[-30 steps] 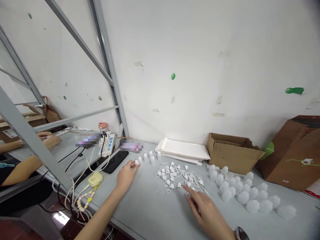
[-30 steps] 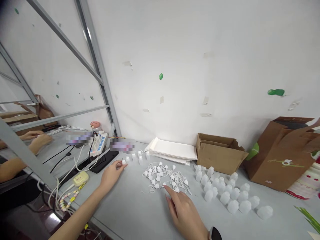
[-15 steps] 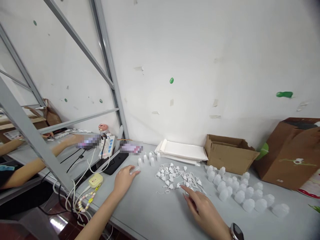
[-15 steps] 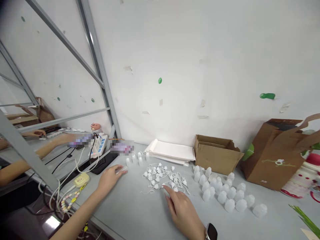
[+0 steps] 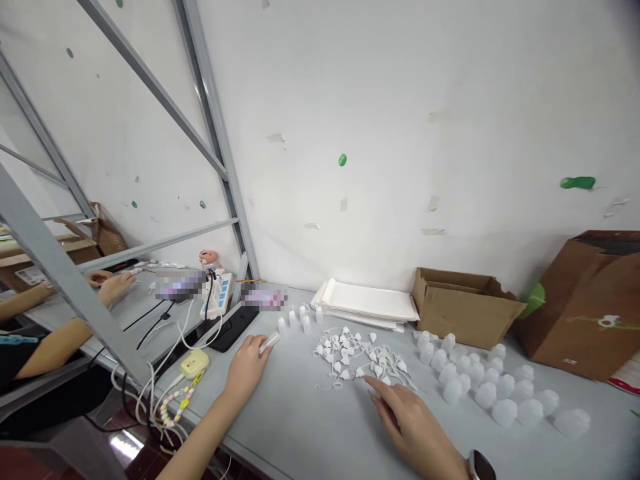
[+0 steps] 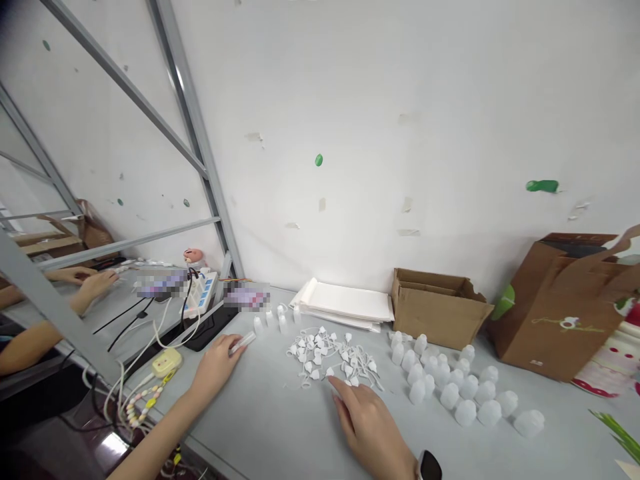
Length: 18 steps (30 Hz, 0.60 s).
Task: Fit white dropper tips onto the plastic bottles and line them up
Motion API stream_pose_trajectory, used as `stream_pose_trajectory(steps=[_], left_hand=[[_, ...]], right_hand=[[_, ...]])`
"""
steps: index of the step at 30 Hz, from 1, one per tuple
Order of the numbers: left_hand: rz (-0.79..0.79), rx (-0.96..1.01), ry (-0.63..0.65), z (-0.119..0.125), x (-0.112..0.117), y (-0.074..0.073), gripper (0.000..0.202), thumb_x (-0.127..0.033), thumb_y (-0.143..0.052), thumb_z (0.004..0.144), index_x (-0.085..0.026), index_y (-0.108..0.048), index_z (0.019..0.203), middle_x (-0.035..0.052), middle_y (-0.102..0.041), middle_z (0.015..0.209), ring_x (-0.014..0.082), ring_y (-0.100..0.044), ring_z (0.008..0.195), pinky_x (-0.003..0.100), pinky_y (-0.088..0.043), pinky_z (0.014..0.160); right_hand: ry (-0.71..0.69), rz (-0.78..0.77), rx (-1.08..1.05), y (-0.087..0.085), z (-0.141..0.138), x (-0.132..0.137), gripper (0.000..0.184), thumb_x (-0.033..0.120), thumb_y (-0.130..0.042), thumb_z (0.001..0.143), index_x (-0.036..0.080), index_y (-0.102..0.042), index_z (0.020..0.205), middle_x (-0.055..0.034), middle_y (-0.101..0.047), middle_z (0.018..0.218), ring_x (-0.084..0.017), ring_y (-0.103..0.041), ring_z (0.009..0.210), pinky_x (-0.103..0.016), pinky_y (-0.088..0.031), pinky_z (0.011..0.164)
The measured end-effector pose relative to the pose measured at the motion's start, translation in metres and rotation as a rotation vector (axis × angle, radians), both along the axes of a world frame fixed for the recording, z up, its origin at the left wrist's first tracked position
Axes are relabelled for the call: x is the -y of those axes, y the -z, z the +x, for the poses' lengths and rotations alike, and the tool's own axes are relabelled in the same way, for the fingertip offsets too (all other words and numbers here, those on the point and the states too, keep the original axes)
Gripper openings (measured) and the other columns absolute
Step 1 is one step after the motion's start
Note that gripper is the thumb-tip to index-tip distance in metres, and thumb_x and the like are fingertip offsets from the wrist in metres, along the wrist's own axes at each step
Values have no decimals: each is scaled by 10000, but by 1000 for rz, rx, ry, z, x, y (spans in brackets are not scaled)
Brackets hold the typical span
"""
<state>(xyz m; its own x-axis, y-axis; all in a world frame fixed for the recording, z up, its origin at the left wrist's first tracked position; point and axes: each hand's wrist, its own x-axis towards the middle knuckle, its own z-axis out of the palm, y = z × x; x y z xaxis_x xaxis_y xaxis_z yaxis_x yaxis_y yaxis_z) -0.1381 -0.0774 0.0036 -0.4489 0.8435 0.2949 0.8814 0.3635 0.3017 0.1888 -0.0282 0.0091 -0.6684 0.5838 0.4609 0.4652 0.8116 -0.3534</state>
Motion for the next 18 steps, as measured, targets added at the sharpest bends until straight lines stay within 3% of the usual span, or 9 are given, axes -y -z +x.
stream_pose_trajectory(steps=[11,18], left_hand=[[-22,28,25,-1,-4,-36,176,-190,-515,753,-161,-631,882,87,-628,918,221,-595,878,295,-421,779],[-22,51,-16,-4,-13,-44,203,-193,-573,724,-168,-621,921,80,-649,917,217,-612,862,280,-428,750]], right_hand=[[-9,45,-30,1,-2,-2,294,242,-338,922,182,-520,1145,-51,-667,731,-191,-631,664,-292,-491,578],[-3,-34,35,2,-2,-2,293,218,-352,914,192,-499,1165,-44,-665,755,-197,-632,690,-314,-499,625]])
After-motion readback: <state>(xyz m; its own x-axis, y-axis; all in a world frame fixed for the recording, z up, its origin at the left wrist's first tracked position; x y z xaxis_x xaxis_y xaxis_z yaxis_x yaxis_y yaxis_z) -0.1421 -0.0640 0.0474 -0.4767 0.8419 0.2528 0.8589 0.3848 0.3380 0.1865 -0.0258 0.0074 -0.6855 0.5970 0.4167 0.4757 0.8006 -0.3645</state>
